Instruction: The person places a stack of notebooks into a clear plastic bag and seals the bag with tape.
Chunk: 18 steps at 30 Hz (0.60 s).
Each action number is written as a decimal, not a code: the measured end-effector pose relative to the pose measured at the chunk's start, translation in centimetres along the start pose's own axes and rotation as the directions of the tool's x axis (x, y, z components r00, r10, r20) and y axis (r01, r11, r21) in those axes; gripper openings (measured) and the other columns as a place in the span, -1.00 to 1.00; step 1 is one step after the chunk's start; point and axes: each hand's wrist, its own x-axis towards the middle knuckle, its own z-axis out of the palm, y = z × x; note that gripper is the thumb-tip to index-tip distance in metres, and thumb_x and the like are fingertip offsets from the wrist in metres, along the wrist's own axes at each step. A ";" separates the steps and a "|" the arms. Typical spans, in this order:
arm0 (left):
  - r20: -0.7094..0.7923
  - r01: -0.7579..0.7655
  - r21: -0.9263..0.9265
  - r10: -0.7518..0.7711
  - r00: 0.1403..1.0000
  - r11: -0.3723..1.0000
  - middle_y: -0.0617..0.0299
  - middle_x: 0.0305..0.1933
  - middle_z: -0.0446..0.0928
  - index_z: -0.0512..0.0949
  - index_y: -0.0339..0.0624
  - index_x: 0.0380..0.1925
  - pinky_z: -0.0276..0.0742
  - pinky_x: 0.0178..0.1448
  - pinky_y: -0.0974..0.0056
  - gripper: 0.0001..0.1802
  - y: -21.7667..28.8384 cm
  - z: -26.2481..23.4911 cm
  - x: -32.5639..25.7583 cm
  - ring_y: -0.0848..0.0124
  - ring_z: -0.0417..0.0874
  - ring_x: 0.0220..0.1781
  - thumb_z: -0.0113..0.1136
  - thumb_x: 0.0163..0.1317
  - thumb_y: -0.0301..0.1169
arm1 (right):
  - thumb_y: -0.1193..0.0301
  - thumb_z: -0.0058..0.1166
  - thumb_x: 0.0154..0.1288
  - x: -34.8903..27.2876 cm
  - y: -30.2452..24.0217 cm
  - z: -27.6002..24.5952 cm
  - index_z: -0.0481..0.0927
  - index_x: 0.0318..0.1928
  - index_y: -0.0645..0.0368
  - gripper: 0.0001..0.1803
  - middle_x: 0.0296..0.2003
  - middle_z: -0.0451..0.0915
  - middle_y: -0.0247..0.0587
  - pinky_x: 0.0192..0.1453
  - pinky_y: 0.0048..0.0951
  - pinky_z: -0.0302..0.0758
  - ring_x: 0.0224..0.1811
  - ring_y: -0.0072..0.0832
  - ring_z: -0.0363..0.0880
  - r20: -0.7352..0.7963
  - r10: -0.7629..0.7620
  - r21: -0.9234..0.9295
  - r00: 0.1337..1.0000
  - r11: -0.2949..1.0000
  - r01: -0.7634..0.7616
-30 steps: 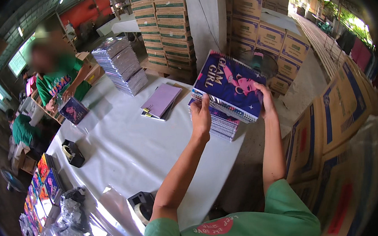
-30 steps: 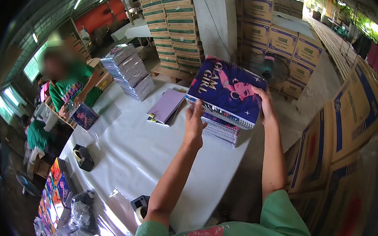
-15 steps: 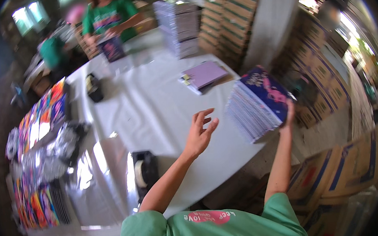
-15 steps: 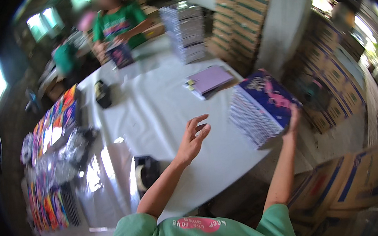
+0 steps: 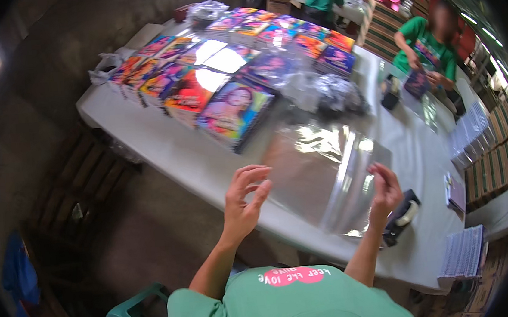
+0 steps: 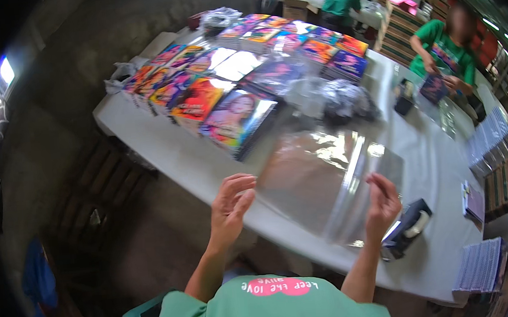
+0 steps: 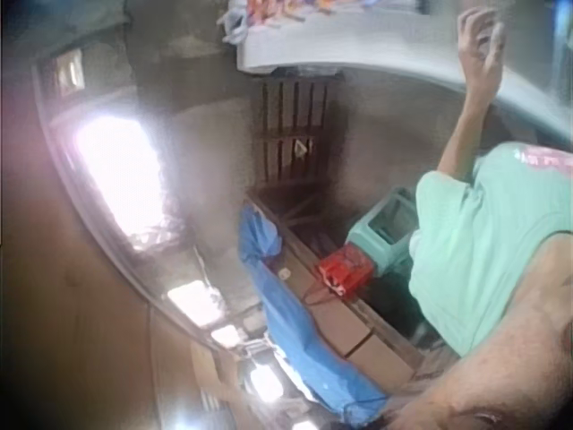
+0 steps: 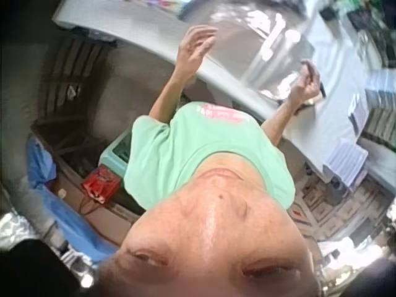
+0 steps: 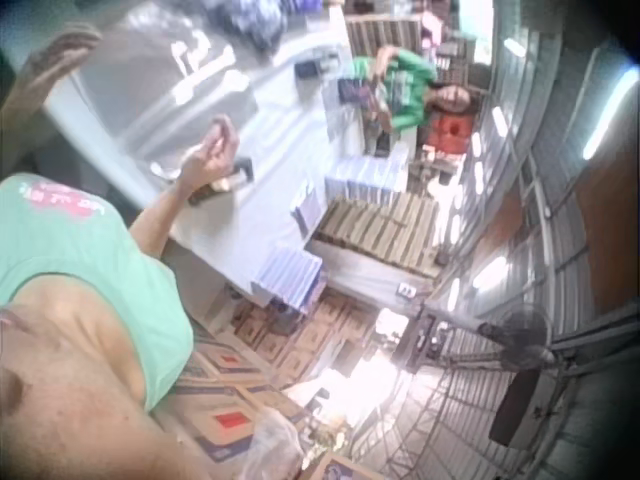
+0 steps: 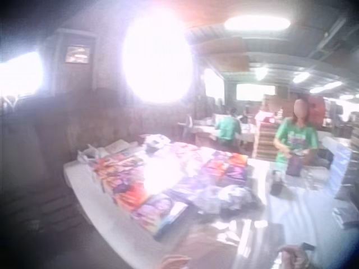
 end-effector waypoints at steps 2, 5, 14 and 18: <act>-0.164 0.040 -0.028 -0.044 0.985 0.999 0.24 0.03 0.42 0.53 -0.15 -0.08 0.42 0.02 0.34 -0.76 -0.6 -7.1 -0.7 0.45 0.49 0.01 0.14 0.26 -0.40 | 0.48 0.05 0.20 -0.9 -0.4 12.2 0.42 0.07 0.31 -0.60 0.00 0.48 -0.09 0.21 -0.35 0.31 0.07 -0.37 0.43 0.294 -0.088 -0.025 0.952 0.995 0.100; -0.309 0.131 -0.259 -0.211 0.927 0.957 0.29 -0.01 0.45 0.51 -0.17 -0.08 0.36 0.05 0.38 -0.76 0.2 -14.1 -0.2 0.48 0.48 0.03 0.11 0.26 -0.39 | 0.26 0.21 0.08 -2.9 -0.4 28.7 0.16 0.33 0.23 -0.16 0.30 0.24 -0.02 0.42 -0.15 0.08 0.39 -0.25 0.17 0.640 -0.119 -0.466 0.759 0.725 0.507; 0.523 0.596 -0.801 -0.546 0.654 -0.054 -0.13 0.21 0.31 0.21 -0.21 0.26 0.12 0.39 -0.09 -0.11 -8.8 -24.2 8.0 0.03 0.24 0.35 -0.04 0.14 0.26 | 0.32 0.14 0.11 -7.1 -0.2 35.3 0.57 0.01 0.08 -0.59 -0.02 0.59 -0.17 0.25 -0.14 0.32 0.14 -0.23 0.48 0.530 0.129 -0.531 0.838 0.821 0.210; 0.402 0.395 -0.913 -0.397 0.825 -0.104 -0.11 0.14 0.39 0.24 -0.25 0.23 0.37 0.21 -0.16 -0.06 -11.0 -25.8 12.3 -0.02 0.46 0.13 0.00 0.07 0.30 | 0.28 0.18 0.16 -9.9 -10.4 37.8 0.54 0.00 0.17 -0.59 0.10 0.48 -0.07 0.19 -0.16 0.39 0.17 -0.13 0.44 0.954 -0.120 -0.080 0.274 0.780 0.620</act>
